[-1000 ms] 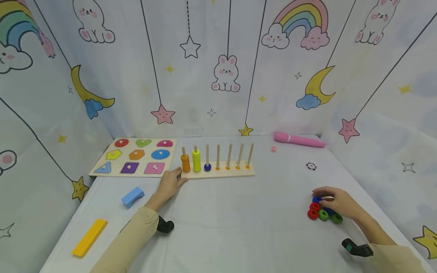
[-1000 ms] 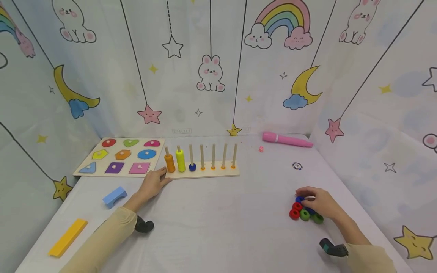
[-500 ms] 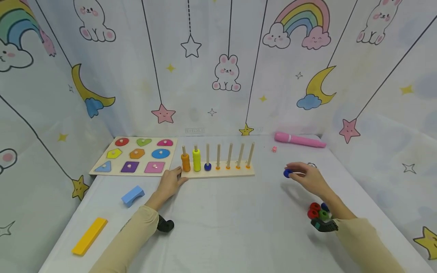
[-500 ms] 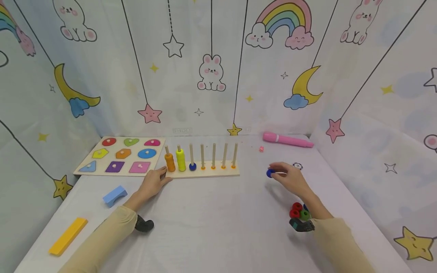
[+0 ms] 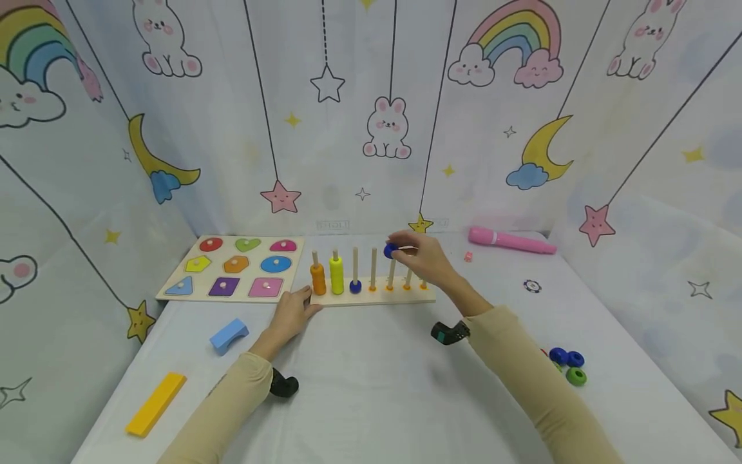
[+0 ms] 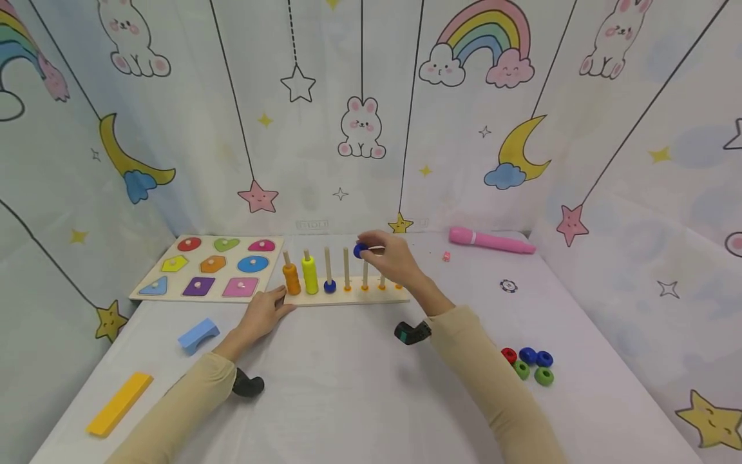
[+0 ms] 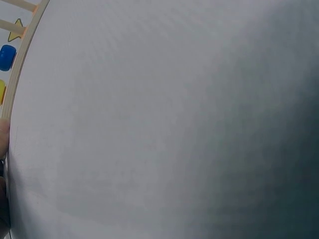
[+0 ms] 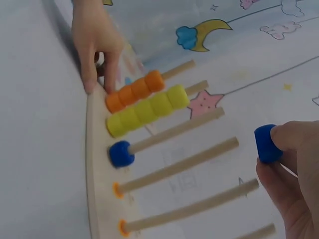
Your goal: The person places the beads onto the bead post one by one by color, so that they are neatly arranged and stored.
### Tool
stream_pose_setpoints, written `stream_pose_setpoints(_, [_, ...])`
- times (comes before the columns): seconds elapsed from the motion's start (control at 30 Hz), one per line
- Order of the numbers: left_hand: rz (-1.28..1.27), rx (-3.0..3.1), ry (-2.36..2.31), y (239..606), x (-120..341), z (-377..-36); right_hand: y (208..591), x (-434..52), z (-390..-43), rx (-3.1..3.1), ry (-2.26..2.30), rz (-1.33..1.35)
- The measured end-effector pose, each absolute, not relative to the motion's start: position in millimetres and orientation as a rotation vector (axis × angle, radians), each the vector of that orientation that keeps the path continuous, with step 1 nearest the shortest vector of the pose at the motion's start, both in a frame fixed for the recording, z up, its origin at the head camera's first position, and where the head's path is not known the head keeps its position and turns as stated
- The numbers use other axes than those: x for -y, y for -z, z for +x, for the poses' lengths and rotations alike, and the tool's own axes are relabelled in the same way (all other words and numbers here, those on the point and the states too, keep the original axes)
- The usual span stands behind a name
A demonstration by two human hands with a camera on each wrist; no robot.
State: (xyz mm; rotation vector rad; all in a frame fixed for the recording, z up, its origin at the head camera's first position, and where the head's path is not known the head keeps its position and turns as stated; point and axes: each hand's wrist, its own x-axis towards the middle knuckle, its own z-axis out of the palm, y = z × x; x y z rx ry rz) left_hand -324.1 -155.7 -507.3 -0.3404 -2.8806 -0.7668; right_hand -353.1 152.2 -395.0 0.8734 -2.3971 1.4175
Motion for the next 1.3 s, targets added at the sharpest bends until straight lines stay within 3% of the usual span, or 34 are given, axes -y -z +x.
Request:
stream_pose_setpoints(0.3, [-0.339,2.900,0.782,506.0,152.5,-322.2,394.9,-101.7,-377.0,2.462,-1.271,0.896])
stream_pose_setpoints(0.67, [-0.361,2.880,0.806,506.9,150.5,-322.3,392.8,-88.0,-379.3,2.485,-1.183,0.947])
stream_pose_setpoints(0.97, [-0.369,2.839,0.793,502.6,151.1,-318.3,391.1,-108.0,-365.5,2.378,-1.353,0.892])
stream_pose_setpoints(1.3, [-0.333,2.892,0.781,507.9,157.1,-323.7,390.5,-177.0,-312.8,2.373,-1.375,0.828])
